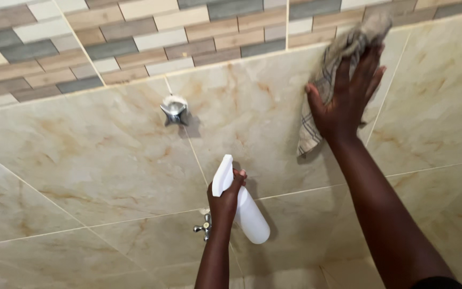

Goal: The person sprays cleaning solution onto tiled bathroom walls and wipes the surfaces with a cloth. They systematically clean the decorative mosaic band and surrounding tiles, moving around the shower area to reach different sections.

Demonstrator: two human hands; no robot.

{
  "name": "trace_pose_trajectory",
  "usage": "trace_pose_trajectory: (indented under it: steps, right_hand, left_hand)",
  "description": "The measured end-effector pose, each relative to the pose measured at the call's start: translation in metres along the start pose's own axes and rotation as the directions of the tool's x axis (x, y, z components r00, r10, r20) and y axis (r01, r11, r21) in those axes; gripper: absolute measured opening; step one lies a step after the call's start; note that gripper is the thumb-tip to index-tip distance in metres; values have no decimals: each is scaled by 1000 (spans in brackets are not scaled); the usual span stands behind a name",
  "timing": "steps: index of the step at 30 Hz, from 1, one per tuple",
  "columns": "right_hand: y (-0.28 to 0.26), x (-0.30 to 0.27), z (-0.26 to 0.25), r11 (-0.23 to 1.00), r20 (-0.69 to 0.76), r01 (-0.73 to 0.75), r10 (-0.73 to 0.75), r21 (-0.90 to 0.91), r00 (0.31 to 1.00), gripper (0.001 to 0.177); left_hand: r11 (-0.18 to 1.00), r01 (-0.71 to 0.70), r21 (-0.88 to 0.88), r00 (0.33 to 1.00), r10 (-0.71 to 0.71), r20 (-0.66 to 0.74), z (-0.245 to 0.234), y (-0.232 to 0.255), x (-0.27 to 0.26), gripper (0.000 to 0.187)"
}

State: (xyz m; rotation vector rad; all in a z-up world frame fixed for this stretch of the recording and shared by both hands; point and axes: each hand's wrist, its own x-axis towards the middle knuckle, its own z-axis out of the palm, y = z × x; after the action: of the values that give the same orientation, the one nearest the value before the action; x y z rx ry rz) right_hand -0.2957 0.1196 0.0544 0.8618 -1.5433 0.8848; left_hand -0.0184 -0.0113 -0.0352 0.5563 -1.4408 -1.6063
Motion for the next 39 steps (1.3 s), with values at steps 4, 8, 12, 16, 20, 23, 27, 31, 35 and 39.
trace_pose_trajectory:
  steps: [4,8,12,16,20,23,27,31,35,39]
  right_hand:
    - [1,1,3,1000,-45,21,-21,5,999,90]
    - [-9,10,-1,1000,-54,-1,1,-1,999,87]
    - [-31,11,-8,993,49,-113,111,31,993,80]
    - [-82,3,8,988,4,101,-102,121,995,83]
    - [-152,-16,48,951,-103,294,-284,98,953,74]
    - [-200,-42,66,892,-36,447,-445,73,895,67]
    - [-210,-81,52,869,-58,478,-474,130,878,62]
    - [-173,-113,30,696,242,682,-718,224,653,75]
    - [-117,-117,7,600,345,719,-796,350,497,81]
    - [-74,-92,-7,729,423,676,-649,107,633,66]
  left_hand:
    - [997,-79,-6,996,80,32,-8,-23,7,22]
    - [979,-191,-77,977,198,85,-18,-30,12,21]
    - [979,-181,-89,980,188,72,-36,-30,5,20]
    - [954,-275,-122,954,287,91,-53,-21,-6,22]
    - [933,-350,-80,935,354,37,-78,-13,-14,23]
    - [912,-390,-130,920,392,-10,-94,-6,-22,23]
    - [912,-380,-156,925,375,-61,-97,6,-30,24]
    - [886,-418,-202,906,422,-27,-87,9,-29,23]
    - [876,-436,-207,897,441,-27,-79,16,-36,23]
    - [884,-427,-190,898,439,25,-74,31,-41,23]
